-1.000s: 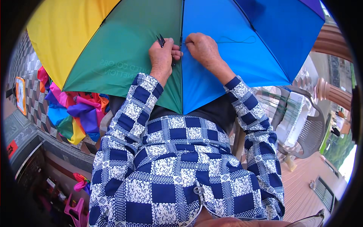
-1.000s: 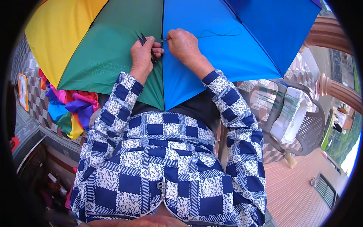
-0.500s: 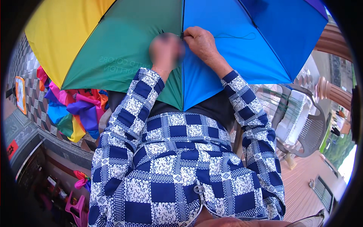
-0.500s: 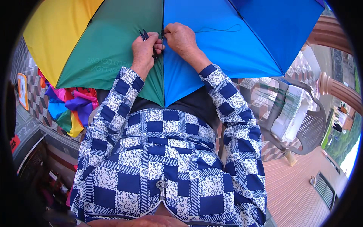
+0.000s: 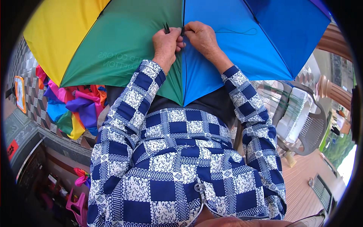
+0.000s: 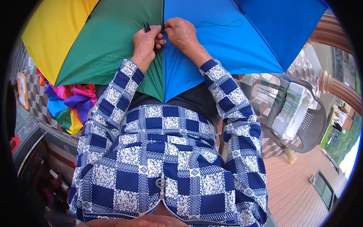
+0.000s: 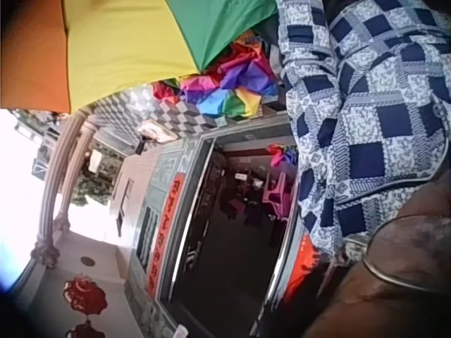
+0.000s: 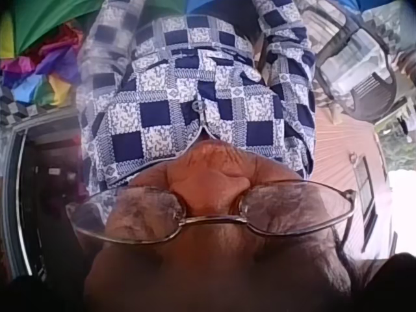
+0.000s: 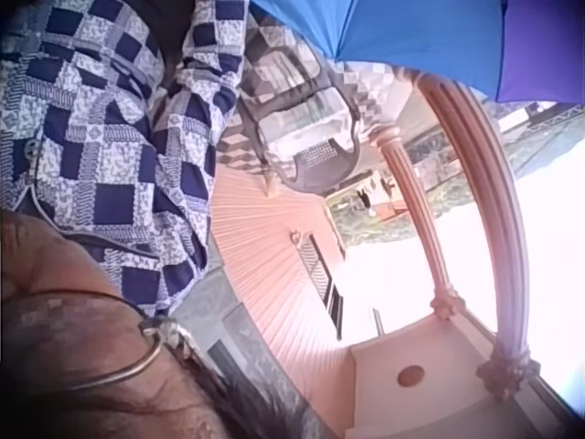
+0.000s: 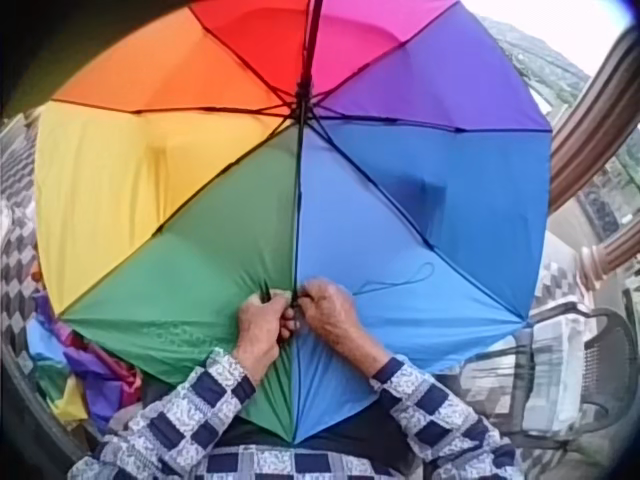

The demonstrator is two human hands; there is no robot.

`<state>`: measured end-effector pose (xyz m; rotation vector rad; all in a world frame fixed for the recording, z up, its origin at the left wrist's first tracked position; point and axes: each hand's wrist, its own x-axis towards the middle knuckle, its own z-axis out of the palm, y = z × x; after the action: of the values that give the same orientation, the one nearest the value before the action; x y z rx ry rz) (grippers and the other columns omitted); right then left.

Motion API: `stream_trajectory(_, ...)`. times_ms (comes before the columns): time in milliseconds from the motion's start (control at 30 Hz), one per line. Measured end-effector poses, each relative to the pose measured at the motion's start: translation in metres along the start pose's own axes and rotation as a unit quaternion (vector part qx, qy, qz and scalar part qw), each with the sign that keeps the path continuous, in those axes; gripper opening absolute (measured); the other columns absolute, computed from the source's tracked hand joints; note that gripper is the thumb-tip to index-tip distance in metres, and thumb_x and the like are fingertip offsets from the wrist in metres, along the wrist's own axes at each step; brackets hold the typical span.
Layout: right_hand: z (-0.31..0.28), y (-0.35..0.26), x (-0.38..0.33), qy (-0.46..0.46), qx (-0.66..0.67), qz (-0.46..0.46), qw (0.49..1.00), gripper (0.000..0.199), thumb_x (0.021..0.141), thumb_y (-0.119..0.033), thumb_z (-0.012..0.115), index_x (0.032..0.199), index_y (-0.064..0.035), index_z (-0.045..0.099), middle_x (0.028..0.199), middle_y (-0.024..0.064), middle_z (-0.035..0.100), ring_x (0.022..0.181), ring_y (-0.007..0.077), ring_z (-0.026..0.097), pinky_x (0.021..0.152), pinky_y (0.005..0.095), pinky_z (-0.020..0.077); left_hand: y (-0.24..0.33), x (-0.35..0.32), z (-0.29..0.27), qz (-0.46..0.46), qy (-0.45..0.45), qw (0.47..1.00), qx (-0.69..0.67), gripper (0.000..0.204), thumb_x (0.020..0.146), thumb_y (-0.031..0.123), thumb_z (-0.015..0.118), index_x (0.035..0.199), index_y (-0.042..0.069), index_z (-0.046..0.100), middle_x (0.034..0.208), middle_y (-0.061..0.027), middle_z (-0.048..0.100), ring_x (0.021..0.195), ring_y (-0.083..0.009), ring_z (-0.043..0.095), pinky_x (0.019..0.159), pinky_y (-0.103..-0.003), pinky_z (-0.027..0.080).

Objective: The person is repairing a rainbow-colored umbrella by sewing the fabric back onto the frame or fixing a rib.

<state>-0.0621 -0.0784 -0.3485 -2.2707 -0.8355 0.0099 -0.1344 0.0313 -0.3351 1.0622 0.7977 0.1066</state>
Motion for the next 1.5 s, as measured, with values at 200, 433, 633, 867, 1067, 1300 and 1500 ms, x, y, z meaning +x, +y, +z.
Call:
stream_trajectory(200,-0.002,-0.004,-0.003,0.015,0.019,-0.021,0.999,0.01,0.075,-0.011,0.061,0.083,-0.0062,0.063,0.08,0.0099,0.063,0.074,0.0281,0.061,0.065,0.0361,0.0486,-0.004,0.0,0.001,0.023,0.016,0.999,-0.019,0.011,0.083,0.014,0.058,0.084,0.003,0.056,0.062,-0.0029,0.054,0.048,-0.0146,0.055,0.039,-0.023,0.038)
stream_trajectory(433,-0.004,-0.005,-0.007,0.017,0.032,-0.016,0.999,0.013,0.075,-0.011,0.062,0.087,-0.0061,0.061,0.077,0.0106,0.063,0.071,0.0273,0.062,0.063,0.0353,0.0489,-0.008,-0.001,-0.001,0.049,0.029,0.997,-0.045,0.012,0.083,0.014,0.055,0.084,0.002,0.054,0.062,-0.0041,0.053,0.045,-0.0152,0.055,0.037,-0.024,0.039)
stream_trajectory(633,-0.009,-0.008,-0.008,-0.005,0.06,0.007,0.998,0.012,0.074,-0.013,0.06,0.085,-0.0073,0.059,0.076,0.0131,0.062,0.071,0.0316,0.061,0.063,0.041,0.0478,-0.011,-0.001,-0.005,0.056,0.033,0.995,-0.079,0.013,0.083,0.013,0.052,0.085,0.0,0.051,0.063,-0.0052,0.052,0.043,-0.0161,0.055,0.036,-0.024,0.04)
stream_trajectory(867,-0.005,-0.007,-0.013,-0.015,0.022,-0.024,0.999,0.011,0.075,-0.012,0.063,0.083,-0.0062,0.06,0.075,0.0093,0.062,0.069,0.0253,0.062,0.061,0.0336,0.0485,-0.015,-0.001,-0.01,0.068,0.025,0.992,-0.105,0.013,0.087,0.012,0.049,0.079,0.002,0.048,0.063,-0.0062,0.05,0.051,-0.0219,0.058,0.041,-0.028,0.043)
stream_trajectory(1067,-0.004,-0.006,-0.014,-0.016,0.031,-0.02,0.999,0.009,0.074,-0.013,0.061,0.081,-0.0075,0.061,0.077,0.0091,0.063,0.072,0.0263,0.061,0.063,0.0352,0.0483,-0.015,-0.001,-0.013,0.059,0.006,0.992,-0.11,0.011,0.086,0.011,0.05,0.079,0.002,0.048,0.062,-0.006,0.049,0.052,-0.0221,0.058,0.041,-0.028,0.043)
stream_trajectory(1300,-0.006,-0.006,-0.013,-0.027,0.023,-0.001,0.999,0.009,0.075,-0.015,0.059,0.081,-0.0087,0.062,0.08,0.0091,0.063,0.077,0.0288,0.06,0.066,0.0385,0.0485,-0.016,0.001,-0.01,0.071,-0.003,0.993,-0.097,0.011,0.083,0.011,0.051,0.079,0.001,0.05,0.059,-0.0055,0.049,0.046,-0.0184,0.056,0.039,-0.026,0.042)
stream_trajectory(1500,-0.003,-0.006,-0.013,-0.018,0.022,-0.008,1.0,0.009,0.075,-0.016,0.059,0.081,-0.0093,0.063,0.081,0.0088,0.063,0.077,0.0286,0.06,0.066,0.0387,0.0485,-0.017,0.001,-0.012,0.08,-0.004,0.99,-0.113,0.011,0.082,0.011,0.052,0.08,0.0,0.051,0.058,-0.0054,0.049,0.046,-0.0183,0.056,0.039,-0.026,0.042)
